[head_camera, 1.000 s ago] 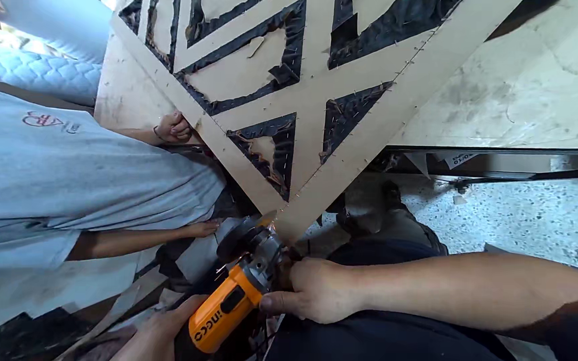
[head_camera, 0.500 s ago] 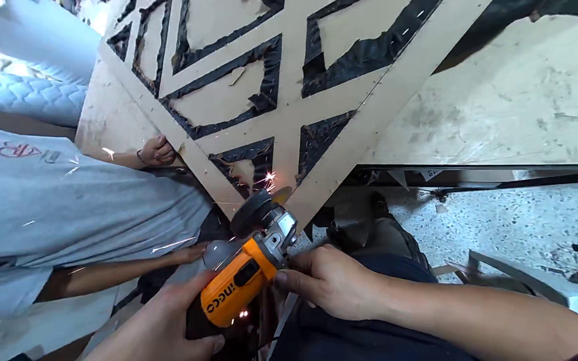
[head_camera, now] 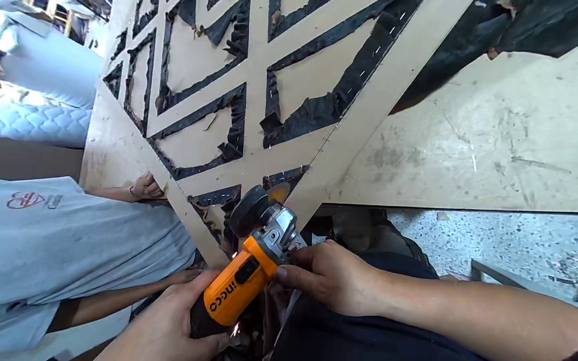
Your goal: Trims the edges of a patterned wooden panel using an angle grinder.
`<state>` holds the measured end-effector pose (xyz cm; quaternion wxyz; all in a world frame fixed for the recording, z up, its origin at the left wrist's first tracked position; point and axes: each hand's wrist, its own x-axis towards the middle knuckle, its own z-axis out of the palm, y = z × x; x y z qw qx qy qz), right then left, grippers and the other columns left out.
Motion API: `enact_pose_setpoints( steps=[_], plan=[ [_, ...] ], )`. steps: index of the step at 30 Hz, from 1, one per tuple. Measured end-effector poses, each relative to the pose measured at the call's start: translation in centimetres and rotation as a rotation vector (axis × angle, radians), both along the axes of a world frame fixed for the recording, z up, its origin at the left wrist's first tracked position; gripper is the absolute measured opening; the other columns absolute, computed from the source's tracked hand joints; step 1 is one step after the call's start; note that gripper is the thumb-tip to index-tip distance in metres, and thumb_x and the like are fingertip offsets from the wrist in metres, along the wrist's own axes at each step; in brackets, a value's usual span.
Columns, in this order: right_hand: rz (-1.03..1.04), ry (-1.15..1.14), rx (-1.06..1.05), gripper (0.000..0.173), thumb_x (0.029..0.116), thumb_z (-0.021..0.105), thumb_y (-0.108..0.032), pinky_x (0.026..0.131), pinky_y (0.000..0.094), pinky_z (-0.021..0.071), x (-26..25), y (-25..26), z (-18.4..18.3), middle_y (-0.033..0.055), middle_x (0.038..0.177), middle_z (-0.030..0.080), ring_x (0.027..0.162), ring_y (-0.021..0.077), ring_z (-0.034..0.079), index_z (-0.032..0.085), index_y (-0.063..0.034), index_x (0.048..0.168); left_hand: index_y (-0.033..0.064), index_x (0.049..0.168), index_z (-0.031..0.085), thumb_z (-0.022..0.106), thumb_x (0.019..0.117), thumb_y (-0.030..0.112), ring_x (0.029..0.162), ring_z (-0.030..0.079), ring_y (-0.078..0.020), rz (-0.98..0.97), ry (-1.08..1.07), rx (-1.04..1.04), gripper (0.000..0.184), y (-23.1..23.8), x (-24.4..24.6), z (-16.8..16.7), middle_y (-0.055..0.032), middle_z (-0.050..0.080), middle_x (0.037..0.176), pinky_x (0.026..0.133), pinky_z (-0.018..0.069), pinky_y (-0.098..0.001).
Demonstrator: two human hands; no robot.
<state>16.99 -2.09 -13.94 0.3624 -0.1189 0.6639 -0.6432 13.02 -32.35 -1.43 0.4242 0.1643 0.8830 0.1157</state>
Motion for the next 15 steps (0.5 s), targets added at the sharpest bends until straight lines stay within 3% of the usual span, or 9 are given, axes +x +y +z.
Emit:
enact_pose_setpoints(
  steps=[8, 10, 15],
  plan=[
    [0.001, 0.024, 0.028, 0.067, 0.0993, 0.038, -0.073, 0.062, 0.0427, 0.0492, -2.9, 5.3, 0.4, 0.0014, 0.069, 0.059, 0.064, 0.0169, 0.06, 0.069, -0.0136, 0.09, 0.0205, 0.135, 0.06, 0.086, 0.0698, 0.054, 0.097, 0.071, -0.0088, 0.005, 0.018, 0.034, 0.078, 5.0, -2.8, 0.4, 0.0023, 0.074, 0.106, 0.086, 0.0616, -0.0419],
    [-0.008, 0.016, 0.026, 0.068, 0.0986, 0.038, -0.074, 0.061, 0.0422, 0.0487, -3.5, 6.6, 0.5, 0.0009, 0.069, 0.058, 0.064, 0.0164, 0.059, 0.069, -0.014, 0.089, 0.0203, 0.131, 0.061, 0.086, 0.0707, 0.055, 0.094, 0.071, -0.0075, -0.009, 0.027, 0.054, 0.074, 6.1, -3.6, 0.5, 0.0028, 0.074, 0.103, 0.083, 0.0621, -0.0399],
    [-0.088, 0.015, -0.004, 0.066, 0.098, 0.042, -0.073, 0.061, 0.0413, 0.0509, -4.7, 9.5, 0.5, 0.0, 0.07, 0.061, 0.064, 0.0143, 0.06, 0.072, -0.0154, 0.093, 0.0162, 0.132, 0.06, 0.085, 0.0725, 0.057, 0.094, 0.071, -0.0103, -0.028, 0.022, 0.072, 0.077, 9.6, -5.5, 1.0, -0.0012, 0.073, 0.104, 0.083, 0.0619, -0.0431]
  ],
)
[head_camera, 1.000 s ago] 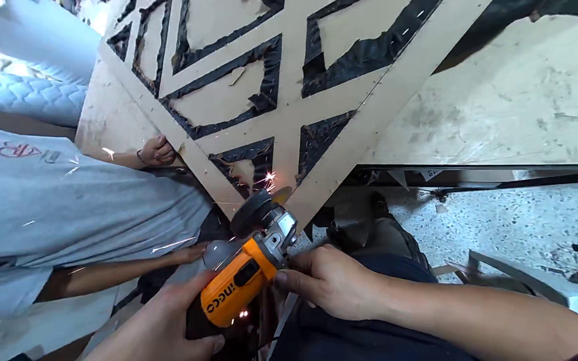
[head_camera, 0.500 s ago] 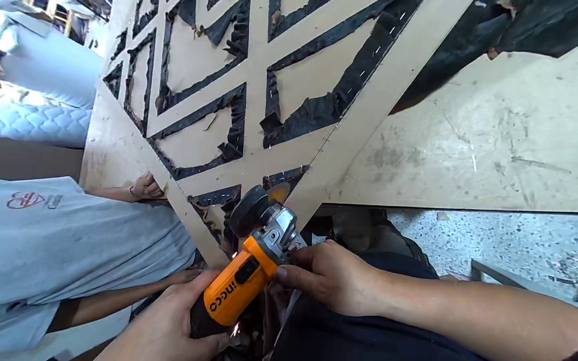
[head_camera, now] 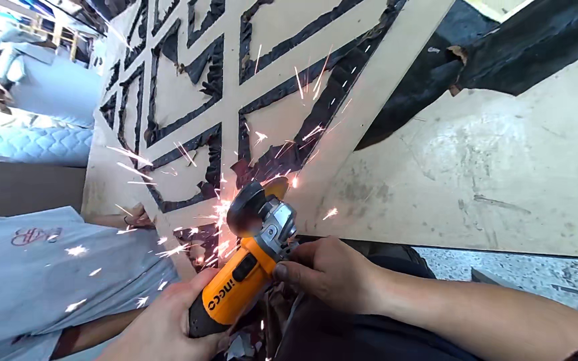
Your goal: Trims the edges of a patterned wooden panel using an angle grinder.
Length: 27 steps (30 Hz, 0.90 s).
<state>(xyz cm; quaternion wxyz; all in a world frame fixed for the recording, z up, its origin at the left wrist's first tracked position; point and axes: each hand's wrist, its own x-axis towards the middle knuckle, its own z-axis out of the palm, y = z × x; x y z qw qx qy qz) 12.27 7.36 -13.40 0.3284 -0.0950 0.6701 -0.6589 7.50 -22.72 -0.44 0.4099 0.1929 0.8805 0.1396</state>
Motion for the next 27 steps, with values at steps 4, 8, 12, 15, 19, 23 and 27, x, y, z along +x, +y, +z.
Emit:
enact_pose_setpoints(
  steps=[4, 8, 12, 15, 19, 23, 27],
  plan=[
    [0.012, 0.007, 0.011, 0.069, 0.0983, 0.038, -0.074, 0.064, 0.0438, 0.0508, -1.1, 2.4, 0.2, 0.0018, 0.073, 0.061, 0.069, 0.0166, 0.061, 0.07, -0.0139, 0.092, 0.0136, 0.132, 0.061, 0.086, 0.0736, 0.054, 0.095, 0.072, -0.0125, -0.003, 0.006, 0.002, 0.075, 2.7, -1.2, 0.4, -0.0031, 0.074, 0.105, 0.084, 0.0619, -0.0448],
    [-0.021, 0.009, -0.017, 0.067, 0.0984, 0.041, -0.073, 0.058, 0.0404, 0.0488, -2.2, 4.7, 0.1, 0.0005, 0.067, 0.058, 0.061, 0.0147, 0.058, 0.069, -0.0135, 0.088, 0.0129, 0.132, 0.061, 0.085, 0.0728, 0.054, 0.095, 0.072, -0.0112, -0.009, 0.02, -0.006, 0.076, 5.3, -2.4, 0.6, -0.0027, 0.074, 0.105, 0.085, 0.0617, -0.0435],
    [-0.052, 0.02, -0.007, 0.068, 0.0977, 0.041, -0.074, 0.059, 0.0411, 0.0495, -3.4, 7.4, 0.3, 0.0008, 0.067, 0.058, 0.062, 0.0152, 0.059, 0.069, -0.0133, 0.087, 0.0142, 0.13, 0.062, 0.086, 0.0722, 0.054, 0.093, 0.072, -0.0092, -0.009, 0.025, 0.016, 0.074, 7.8, -3.8, 0.7, -0.0013, 0.074, 0.103, 0.083, 0.0625, -0.0404],
    [-0.079, 0.032, -0.007, 0.068, 0.0975, 0.04, -0.075, 0.062, 0.0421, 0.051, -4.3, 9.5, 0.4, 0.0009, 0.07, 0.059, 0.065, 0.0153, 0.06, 0.069, -0.014, 0.086, 0.0172, 0.13, 0.062, 0.084, 0.0722, 0.059, 0.092, 0.071, -0.0072, -0.016, 0.038, 0.017, 0.075, 9.8, -5.1, 0.7, 0.0016, 0.074, 0.103, 0.082, 0.0628, -0.0389],
    [-0.187, 0.023, -0.013, 0.062, 0.0963, 0.046, -0.073, 0.057, 0.0376, 0.05, -5.7, 12.6, 0.8, -0.0026, 0.064, 0.058, 0.058, 0.0113, 0.058, 0.069, -0.0171, 0.083, 0.0214, 0.129, 0.063, 0.081, 0.0702, 0.064, 0.09, 0.071, -0.0027, -0.018, 0.079, 0.023, 0.074, 13.2, -7.2, 0.6, 0.0069, 0.073, 0.101, 0.078, 0.0632, -0.034],
    [-0.397, 0.121, 0.032, 0.059, 0.0997, 0.046, -0.067, 0.048, 0.0351, 0.0509, -7.6, 16.1, 1.6, -0.0025, 0.059, 0.06, 0.052, 0.0119, 0.059, 0.068, -0.018, 0.078, 0.0298, 0.123, 0.066, 0.08, 0.0691, 0.067, 0.09, 0.071, -0.001, 0.048, 0.092, 0.043, 0.067, 18.7, -10.2, 0.6, 0.0135, 0.073, 0.099, 0.077, 0.0636, -0.0311],
    [-0.549, 0.248, -0.062, 0.047, 0.1036, 0.046, -0.059, 0.047, 0.0294, 0.0496, -8.4, 18.2, 3.4, -0.0023, 0.063, 0.063, 0.052, 0.0127, 0.059, 0.075, -0.023, 0.097, 0.032, 0.123, 0.065, 0.082, 0.0686, 0.063, 0.087, 0.072, -0.0018, 0.125, 0.275, 0.176, 0.065, 20.2, -10.6, 1.4, 0.014, 0.074, 0.097, 0.074, 0.0644, -0.0295]
  ],
)
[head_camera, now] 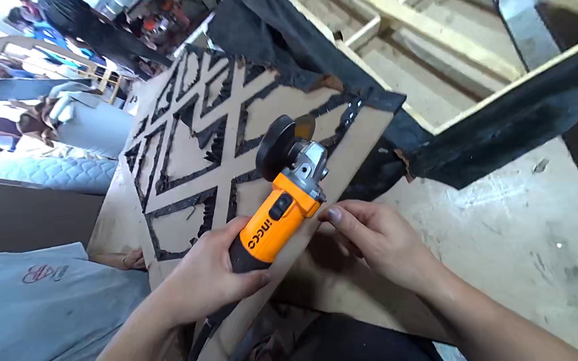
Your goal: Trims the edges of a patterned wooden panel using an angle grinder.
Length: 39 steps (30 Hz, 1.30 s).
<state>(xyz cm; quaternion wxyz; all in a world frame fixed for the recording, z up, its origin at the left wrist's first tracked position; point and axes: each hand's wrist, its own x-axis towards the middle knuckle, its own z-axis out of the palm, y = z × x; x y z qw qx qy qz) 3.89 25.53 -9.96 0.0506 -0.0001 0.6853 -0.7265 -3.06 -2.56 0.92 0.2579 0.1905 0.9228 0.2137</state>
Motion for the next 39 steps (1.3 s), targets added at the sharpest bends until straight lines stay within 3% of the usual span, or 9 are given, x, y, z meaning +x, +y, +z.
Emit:
enact_pose_setpoints(
  steps=[3, 6, 14, 18, 20, 25, 30, 34, 39],
  plan=[
    [0.019, 0.07, -0.081, 0.043, 0.1054, 0.049, -0.051, 0.05, 0.028, 0.049, 0.9, -0.5, 0.2, -0.0018, 0.066, 0.064, 0.053, 0.0116, 0.056, 0.076, -0.0187, 0.109, 0.0205, 0.129, 0.063, 0.08, 0.0703, 0.065, 0.091, 0.07, -0.0008, 0.006, 0.27, 0.049, 0.076, -2.9, 3.2, 1.6, 0.0078, 0.073, 0.102, 0.077, 0.0631, -0.0306],
    [0.113, 0.105, -0.133, 0.042, 0.1064, 0.051, -0.045, 0.05, 0.0271, 0.0486, 2.4, -3.4, -0.5, -0.0027, 0.067, 0.063, 0.053, 0.0084, 0.055, 0.075, -0.0114, 0.109, 0.0056, 0.133, 0.061, 0.087, 0.072, 0.053, 0.102, 0.071, -0.0114, 0.112, 0.258, 0.066, 0.081, -6.6, 8.1, 4.0, -0.0068, 0.073, 0.112, 0.089, 0.0606, -0.0405],
    [0.69, 0.161, -0.009, 0.036, 0.1049, 0.055, -0.045, 0.054, 0.0297, 0.0531, 7.2, -15.6, -2.5, -0.003, 0.07, 0.065, 0.058, 0.0074, 0.06, 0.074, -0.0145, 0.108, 0.0048, 0.131, 0.06, 0.088, 0.0706, 0.048, 0.103, 0.07, -0.0072, 0.682, 0.16, 0.042, 0.079, -19.5, 25.1, 2.3, -0.0025, 0.073, 0.112, 0.093, 0.0598, -0.0346],
    [0.967, 0.132, 0.151, 0.045, 0.1043, 0.049, -0.055, 0.065, 0.0401, 0.0559, 7.6, -20.9, -2.1, -0.0005, 0.077, 0.069, 0.068, 0.0126, 0.066, 0.073, -0.0172, 0.112, 0.0013, 0.133, 0.059, 0.088, 0.0735, 0.041, 0.103, 0.07, -0.0085, 0.823, 0.031, 0.11, 0.077, -22.5, 31.2, 1.3, -0.0039, 0.073, 0.113, 0.094, 0.06, -0.0353],
    [1.052, 0.095, 0.198, 0.05, 0.1033, 0.047, -0.059, 0.069, 0.0425, 0.0559, 7.4, -23.4, -2.3, 0.0008, 0.081, 0.071, 0.072, 0.0146, 0.068, 0.072, -0.0171, 0.112, 0.0005, 0.132, 0.058, 0.089, 0.0739, 0.036, 0.101, 0.071, -0.0096, 0.837, -0.049, 0.117, 0.075, -22.7, 32.2, 0.7, -0.0048, 0.073, 0.112, 0.093, 0.0608, -0.0365],
    [1.129, -0.086, 0.226, 0.064, 0.0981, 0.044, -0.071, 0.071, 0.0472, 0.0554, 8.1, -28.0, -2.8, 0.0039, 0.081, 0.067, 0.076, 0.0196, 0.067, 0.069, -0.0129, 0.106, 0.0071, 0.131, 0.061, 0.089, 0.0724, 0.044, 0.096, 0.072, -0.0108, 0.798, -0.229, 0.034, 0.074, -22.6, 31.4, -1.2, -0.0034, 0.074, 0.106, 0.088, 0.0619, -0.0396],
    [1.087, -0.205, 0.185, 0.067, 0.0912, 0.051, -0.078, 0.069, 0.0429, 0.0557, 8.2, -28.5, -4.1, 0.0007, 0.078, 0.067, 0.073, 0.0153, 0.066, 0.071, -0.014, 0.102, 0.0148, 0.13, 0.062, 0.089, 0.0695, 0.041, 0.091, 0.072, -0.0077, 0.754, -0.311, -0.024, 0.071, -24.0, 30.1, -2.5, 0.0017, 0.074, 0.103, 0.083, 0.0627, -0.0372],
    [1.1, -0.251, 0.226, 0.071, 0.0908, 0.047, -0.08, 0.064, 0.0437, 0.0519, 8.3, -28.2, -4.2, 0.0018, 0.072, 0.061, 0.068, 0.0179, 0.063, 0.067, -0.0124, 0.09, 0.0113, 0.131, 0.061, 0.089, 0.0721, 0.039, 0.096, 0.072, -0.0096, 0.684, -0.348, 0.017, 0.071, -24.5, 29.5, -2.6, -0.002, 0.074, 0.105, 0.087, 0.0622, -0.0384],
    [1.11, -0.276, 0.211, 0.071, 0.0921, 0.044, -0.08, 0.064, 0.0445, 0.0523, 8.4, -27.8, -4.6, 0.0019, 0.071, 0.061, 0.067, 0.0181, 0.063, 0.068, -0.0127, 0.091, 0.0106, 0.133, 0.06, 0.089, 0.073, 0.037, 0.098, 0.072, -0.0089, 0.64, -0.36, 0.022, 0.072, -24.7, 29.0, -2.7, -0.0017, 0.074, 0.107, 0.088, 0.0619, -0.0378]
  ],
)
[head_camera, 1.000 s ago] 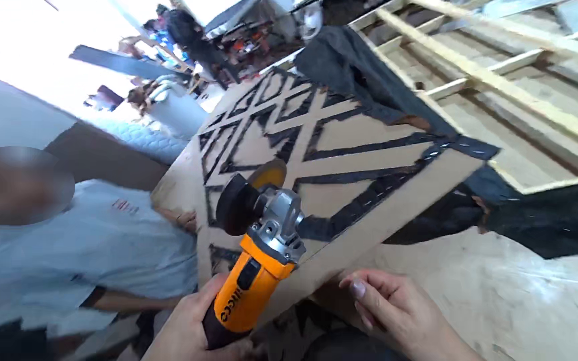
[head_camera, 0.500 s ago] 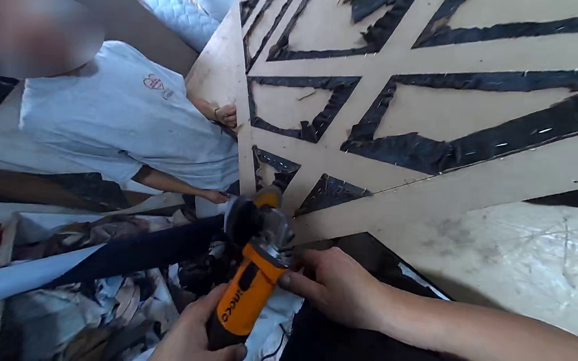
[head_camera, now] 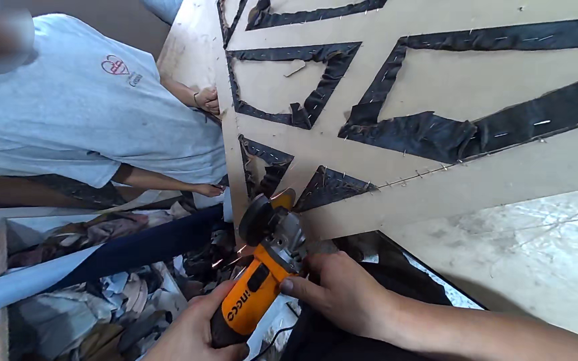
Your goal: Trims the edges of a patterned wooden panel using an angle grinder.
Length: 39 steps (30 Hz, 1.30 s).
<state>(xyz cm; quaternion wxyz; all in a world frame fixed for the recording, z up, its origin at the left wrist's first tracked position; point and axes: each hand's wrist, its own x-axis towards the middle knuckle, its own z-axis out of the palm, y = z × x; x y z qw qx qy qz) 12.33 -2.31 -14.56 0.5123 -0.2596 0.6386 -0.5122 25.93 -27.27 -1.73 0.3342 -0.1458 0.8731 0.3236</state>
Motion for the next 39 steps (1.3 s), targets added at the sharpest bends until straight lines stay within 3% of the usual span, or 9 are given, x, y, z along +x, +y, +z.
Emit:
enact_pose_setpoints(
  steps=[15, 21, 27, 31, 35, 39],
  plan=[
    [-0.124, -0.008, -0.01, 0.068, 0.0927, 0.045, -0.079, 0.061, 0.0416, 0.0512, -2.2, 1.4, 0.0, -0.0012, 0.069, 0.06, 0.065, 0.0145, 0.061, 0.068, -0.0156, 0.087, 0.0178, 0.128, 0.062, 0.088, 0.0708, 0.044, 0.094, 0.071, -0.0048, -0.062, -0.018, -0.06, 0.068, 1.0, -4.3, 0.0, 0.0053, 0.074, 0.103, 0.084, 0.0631, -0.0352],
    [-0.199, -0.052, -0.025, 0.065, 0.0943, 0.045, -0.076, 0.064, 0.04, 0.0546, -3.8, 2.3, 0.2, -0.0021, 0.073, 0.063, 0.067, 0.0127, 0.063, 0.069, -0.0157, 0.098, 0.0191, 0.129, 0.062, 0.087, 0.0695, 0.05, 0.091, 0.071, -0.0026, -0.077, 0.007, -0.057, 0.072, 1.7, -6.8, -0.5, 0.0071, 0.074, 0.103, 0.081, 0.0634, -0.0318],
    [-0.307, -0.189, -0.098, 0.059, 0.0984, 0.046, -0.07, 0.058, 0.0342, 0.0573, -4.2, 3.0, 0.6, -0.0024, 0.074, 0.064, 0.06, 0.011, 0.064, 0.066, -0.0151, 0.11, 0.019, 0.128, 0.063, 0.086, 0.0686, 0.053, 0.091, 0.071, -0.0009, -0.086, 0.042, -0.09, 0.073, 2.7, -9.1, -0.5, 0.0084, 0.074, 0.103, 0.08, 0.0634, -0.0281],
    [-0.291, -0.174, -0.159, 0.062, 0.0984, 0.049, -0.068, 0.065, 0.0376, 0.057, -3.7, 2.5, 1.6, 0.0007, 0.08, 0.067, 0.067, 0.0131, 0.065, 0.067, -0.011, 0.113, 0.0122, 0.132, 0.062, 0.089, 0.0694, 0.045, 0.096, 0.072, -0.0085, -0.169, 0.068, -0.164, 0.076, 1.7, -9.4, 2.2, -0.0007, 0.074, 0.107, 0.086, 0.0625, -0.0391],
    [-0.304, -0.24, -0.295, 0.065, 0.0962, 0.055, -0.067, 0.069, 0.0405, 0.057, -1.8, -0.4, 3.1, 0.0036, 0.083, 0.066, 0.07, 0.0161, 0.065, 0.062, -0.0066, 0.119, 0.0098, 0.134, 0.06, 0.089, 0.073, 0.045, 0.099, 0.072, -0.0179, -0.375, 0.089, -0.251, 0.076, -1.4, -10.2, 6.3, -0.0098, 0.073, 0.11, 0.087, 0.061, -0.0474],
    [-0.409, -0.367, -0.399, 0.062, 0.099, 0.051, -0.065, 0.062, 0.035, 0.0588, -0.5, -2.2, 3.4, 0.0032, 0.084, 0.068, 0.065, 0.0146, 0.066, 0.058, -0.0077, 0.122, 0.0144, 0.136, 0.06, 0.087, 0.0732, 0.048, 0.098, 0.073, -0.0193, -0.617, 0.064, -0.305, 0.076, -3.8, -13.6, 7.7, -0.0082, 0.074, 0.11, 0.084, 0.0612, -0.05]
  ],
)
